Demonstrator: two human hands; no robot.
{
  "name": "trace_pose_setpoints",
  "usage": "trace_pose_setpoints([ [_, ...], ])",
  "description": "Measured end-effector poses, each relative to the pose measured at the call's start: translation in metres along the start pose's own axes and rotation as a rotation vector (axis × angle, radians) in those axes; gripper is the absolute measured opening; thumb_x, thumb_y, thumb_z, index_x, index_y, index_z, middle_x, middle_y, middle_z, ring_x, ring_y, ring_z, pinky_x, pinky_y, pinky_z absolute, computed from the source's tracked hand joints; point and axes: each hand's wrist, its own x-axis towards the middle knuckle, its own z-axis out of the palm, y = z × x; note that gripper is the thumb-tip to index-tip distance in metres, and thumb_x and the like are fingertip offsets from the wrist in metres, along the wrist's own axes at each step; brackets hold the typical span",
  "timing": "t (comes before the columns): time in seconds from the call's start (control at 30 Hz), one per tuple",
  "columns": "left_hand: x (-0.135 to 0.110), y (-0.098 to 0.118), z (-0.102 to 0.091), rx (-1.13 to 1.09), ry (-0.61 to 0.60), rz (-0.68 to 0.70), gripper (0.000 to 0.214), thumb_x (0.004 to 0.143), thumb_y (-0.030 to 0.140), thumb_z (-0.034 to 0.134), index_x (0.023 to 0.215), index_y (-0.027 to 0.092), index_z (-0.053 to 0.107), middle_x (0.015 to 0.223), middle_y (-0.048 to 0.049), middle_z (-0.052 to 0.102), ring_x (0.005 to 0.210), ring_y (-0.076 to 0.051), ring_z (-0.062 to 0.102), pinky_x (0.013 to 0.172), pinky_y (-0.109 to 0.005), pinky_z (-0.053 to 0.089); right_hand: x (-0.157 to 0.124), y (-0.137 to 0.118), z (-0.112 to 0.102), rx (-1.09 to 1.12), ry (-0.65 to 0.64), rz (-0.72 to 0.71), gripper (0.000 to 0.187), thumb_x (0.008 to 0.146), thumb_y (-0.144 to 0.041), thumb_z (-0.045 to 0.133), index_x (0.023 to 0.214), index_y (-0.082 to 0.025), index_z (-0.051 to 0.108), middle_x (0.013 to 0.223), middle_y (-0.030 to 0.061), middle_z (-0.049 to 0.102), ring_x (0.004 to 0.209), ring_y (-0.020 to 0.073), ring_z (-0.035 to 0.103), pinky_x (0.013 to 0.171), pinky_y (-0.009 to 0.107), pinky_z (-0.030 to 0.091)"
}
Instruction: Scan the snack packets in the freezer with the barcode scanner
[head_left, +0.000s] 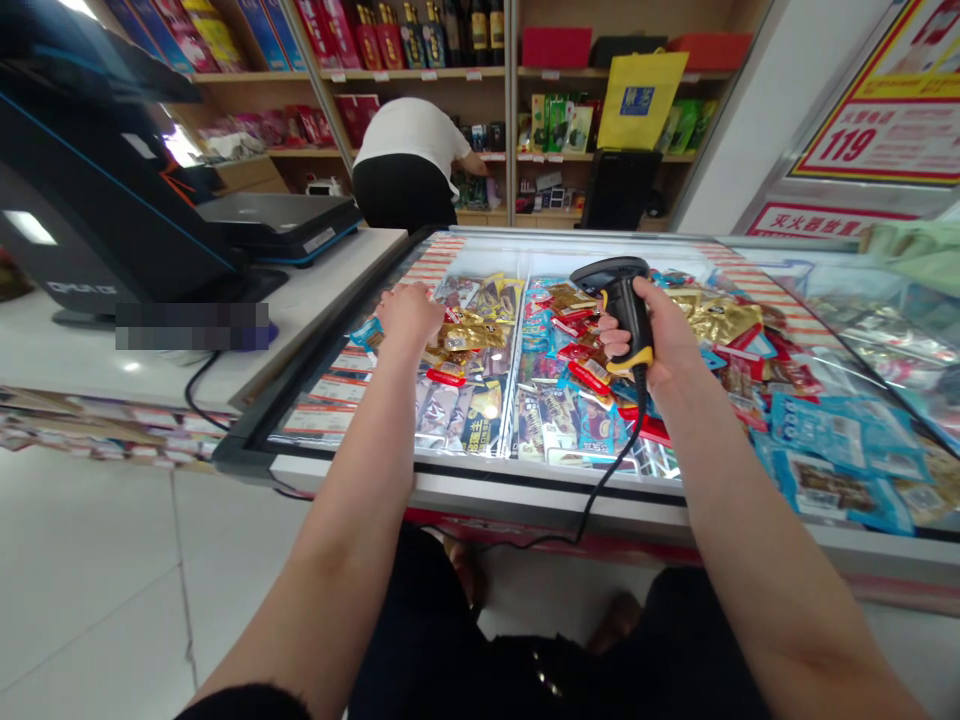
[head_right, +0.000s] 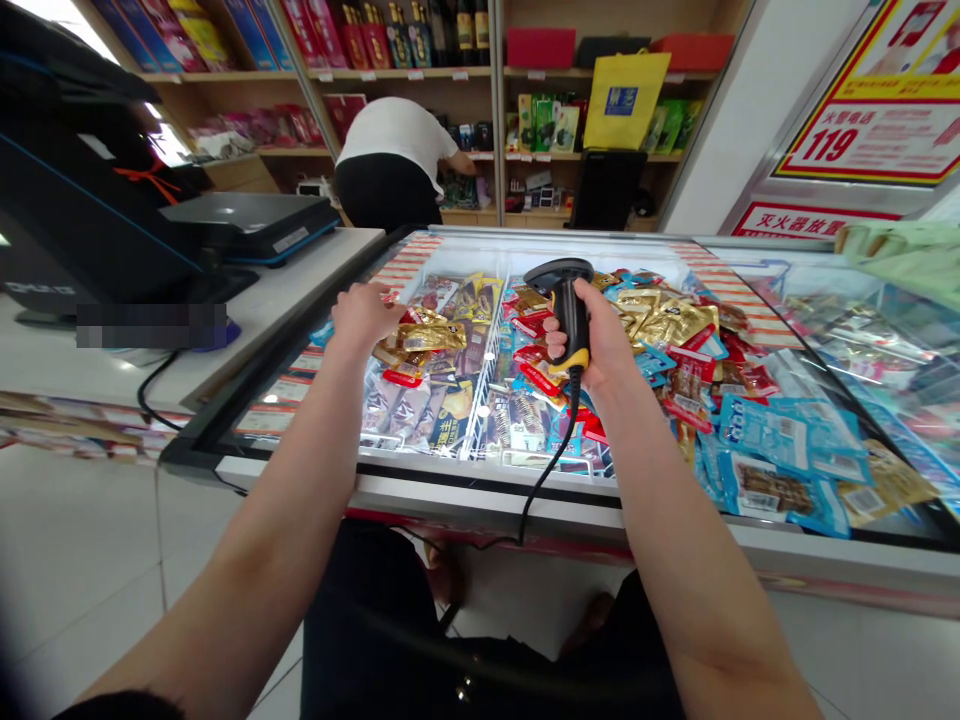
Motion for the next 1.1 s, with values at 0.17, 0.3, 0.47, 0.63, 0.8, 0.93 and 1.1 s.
trace_pose_setpoints([
  [0.17,0.002,0.055,0.019,-0.092,-0.054,0.232,0.036,0.083,0.034,0.056,0.114,0.02,0.067,0.116,-0.015,0.065,0.114,-0.034,0.056,0.1,-0.045,0.04,-0.003,-0.004,-0.002,0.071,0.067,-0.045,0.038,0.087,-0.056,0.055,0.089,-0.018,0.054,0.058,-0.002,0.05,0.038,0.0068,0.04,0.031,0.018,0.034],
  [0.3,0.004,0.109,0.047,-0.222,-0.146,0.395,0.03,0.085,0.033,0.055,0.108,0.019,0.069,0.113,-0.0138,0.067,0.112,-0.03,0.058,0.1,-0.04,0.04,0.001,-0.003,-0.007,0.055,0.123,-0.108,0.041,0.085,-0.059,0.054,0.091,-0.019,0.054,0.057,-0.0021,0.05,0.038,0.0084,0.042,0.032,0.02,0.035],
  [0.47,0.007,0.159,0.081,-0.226,-0.257,0.451,0.05,0.092,0.048,0.044,0.123,0.013,0.061,0.12,-0.0199,0.065,0.115,-0.031,0.058,0.099,-0.041,0.04,0.003,-0.002,-0.009,0.012,0.139,-0.142,0.043,0.084,-0.062,0.054,0.093,-0.02,0.055,0.057,-0.0018,0.05,0.039,0.0093,0.043,0.032,0.021,0.035],
  [0.63,0.016,0.171,0.1,-0.16,-0.414,0.385,0.074,0.082,0.063,0.051,0.13,0.007,0.054,0.123,-0.0251,0.063,0.114,-0.036,0.058,0.097,-0.042,0.041,-0.001,-0.005,-0.003,0.058,0.147,-0.142,0.04,0.084,-0.059,0.056,0.092,-0.02,0.054,0.057,-0.0028,0.049,0.039,0.0081,0.042,0.034,0.02,0.037],
  [0.8,0.009,0.165,0.089,-0.21,-0.495,0.582,0.04,0.086,0.045,0.051,0.105,0.015,0.07,0.102,-0.0109,0.072,0.092,-0.026,0.065,0.082,-0.032,0.047,-0.003,-0.006,-0.001,0.069,0.146,-0.118,0.039,0.085,-0.059,0.054,0.09,-0.02,0.053,0.058,-0.0027,0.049,0.04,0.0081,0.043,0.034,0.02,0.038],
  [0.93,-0.004,0.159,0.077,-0.381,-0.516,0.609,0.035,0.077,0.034,0.064,0.107,0.017,0.071,0.096,-0.0045,0.071,0.089,-0.02,0.064,0.08,-0.027,0.046,-0.001,-0.006,-0.002,0.037,0.133,-0.123,0.042,0.084,-0.062,0.055,0.09,-0.02,0.054,0.057,-0.0027,0.049,0.039,0.008,0.043,0.033,0.02,0.036],
  [1.1,-0.014,0.154,0.071,-0.582,-0.55,0.478,0.053,0.067,0.015,0.07,0.12,0.013,0.065,0.094,-0.0069,0.069,0.078,-0.017,0.062,0.073,-0.027,0.048,0.001,-0.004,-0.005,0.01,0.127,-0.134,0.044,0.084,-0.063,0.055,0.091,-0.02,0.055,0.056,-0.0022,0.05,0.038,0.0083,0.042,0.032,0.021,0.035],
])
